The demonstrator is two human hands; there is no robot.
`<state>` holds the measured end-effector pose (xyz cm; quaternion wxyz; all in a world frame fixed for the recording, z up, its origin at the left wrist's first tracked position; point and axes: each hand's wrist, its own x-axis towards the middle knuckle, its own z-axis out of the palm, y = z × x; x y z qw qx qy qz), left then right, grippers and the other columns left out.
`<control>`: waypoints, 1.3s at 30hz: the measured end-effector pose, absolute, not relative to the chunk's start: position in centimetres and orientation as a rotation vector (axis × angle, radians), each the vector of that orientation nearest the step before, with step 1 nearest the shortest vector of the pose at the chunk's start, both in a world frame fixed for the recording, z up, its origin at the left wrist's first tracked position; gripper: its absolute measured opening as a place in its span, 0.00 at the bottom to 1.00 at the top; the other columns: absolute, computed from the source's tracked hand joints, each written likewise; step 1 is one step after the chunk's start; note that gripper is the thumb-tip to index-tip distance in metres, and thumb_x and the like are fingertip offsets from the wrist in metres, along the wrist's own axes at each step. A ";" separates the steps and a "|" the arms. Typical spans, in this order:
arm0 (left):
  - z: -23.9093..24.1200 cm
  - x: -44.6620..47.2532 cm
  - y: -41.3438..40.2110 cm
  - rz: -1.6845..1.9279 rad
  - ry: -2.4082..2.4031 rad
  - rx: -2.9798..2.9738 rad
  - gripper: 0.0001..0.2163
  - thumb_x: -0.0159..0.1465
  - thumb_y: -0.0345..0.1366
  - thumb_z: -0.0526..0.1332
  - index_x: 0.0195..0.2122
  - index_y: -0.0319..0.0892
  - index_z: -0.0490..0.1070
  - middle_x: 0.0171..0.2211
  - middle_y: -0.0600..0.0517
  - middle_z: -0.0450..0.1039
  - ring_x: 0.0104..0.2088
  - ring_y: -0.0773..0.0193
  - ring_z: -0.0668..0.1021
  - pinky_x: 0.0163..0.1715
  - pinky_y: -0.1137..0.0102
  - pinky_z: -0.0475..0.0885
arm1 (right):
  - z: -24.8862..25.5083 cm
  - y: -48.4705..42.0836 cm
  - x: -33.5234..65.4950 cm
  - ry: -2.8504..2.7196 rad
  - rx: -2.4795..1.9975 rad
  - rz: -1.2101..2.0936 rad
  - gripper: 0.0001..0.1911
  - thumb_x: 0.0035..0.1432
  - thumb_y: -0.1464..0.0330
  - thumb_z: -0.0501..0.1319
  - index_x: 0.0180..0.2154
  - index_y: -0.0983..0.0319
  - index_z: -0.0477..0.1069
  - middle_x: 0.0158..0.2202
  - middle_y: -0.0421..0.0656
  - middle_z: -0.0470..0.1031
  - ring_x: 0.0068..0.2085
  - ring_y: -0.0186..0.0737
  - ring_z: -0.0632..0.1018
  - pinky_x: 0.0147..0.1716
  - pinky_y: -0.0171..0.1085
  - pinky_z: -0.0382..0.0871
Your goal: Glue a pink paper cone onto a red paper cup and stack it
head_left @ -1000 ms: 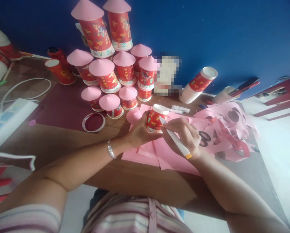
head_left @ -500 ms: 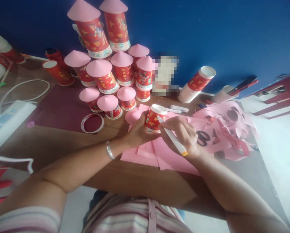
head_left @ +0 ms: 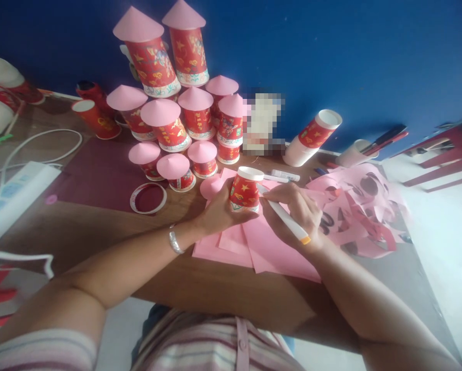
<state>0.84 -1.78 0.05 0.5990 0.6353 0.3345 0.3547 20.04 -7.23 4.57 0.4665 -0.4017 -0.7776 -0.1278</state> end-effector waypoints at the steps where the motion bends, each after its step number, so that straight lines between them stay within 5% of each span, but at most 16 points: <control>1: 0.0 0.8 -1.8 0.821 0.771 1.466 0.32 0.54 0.46 0.79 0.55 0.46 0.66 0.50 0.46 0.76 0.51 0.46 0.80 0.51 0.50 0.77 | 4.6 -7.2 20.0 -1.899 -0.982 -0.312 0.10 0.65 0.77 0.64 0.44 0.57 0.72 0.32 0.37 0.78 0.30 0.36 0.81 0.26 0.36 0.74; 26: -0.6 0.2 -1.0 0.689 0.664 1.264 0.37 0.53 0.44 0.81 0.60 0.45 0.68 0.55 0.43 0.79 0.57 0.46 0.81 0.59 0.49 0.75 | 5.2 -7.0 20.1 -1.822 -1.074 -0.228 0.07 0.66 0.74 0.65 0.41 0.56 0.71 0.30 0.36 0.78 0.29 0.36 0.81 0.27 0.35 0.75; 39: 0.0 0.3 -1.1 0.698 0.643 1.237 0.35 0.52 0.44 0.81 0.58 0.46 0.69 0.53 0.45 0.80 0.55 0.48 0.82 0.55 0.52 0.78 | 5.6 -7.1 20.3 -1.763 -1.111 -0.059 0.05 0.66 0.71 0.66 0.39 0.57 0.71 0.30 0.38 0.80 0.28 0.36 0.80 0.26 0.35 0.74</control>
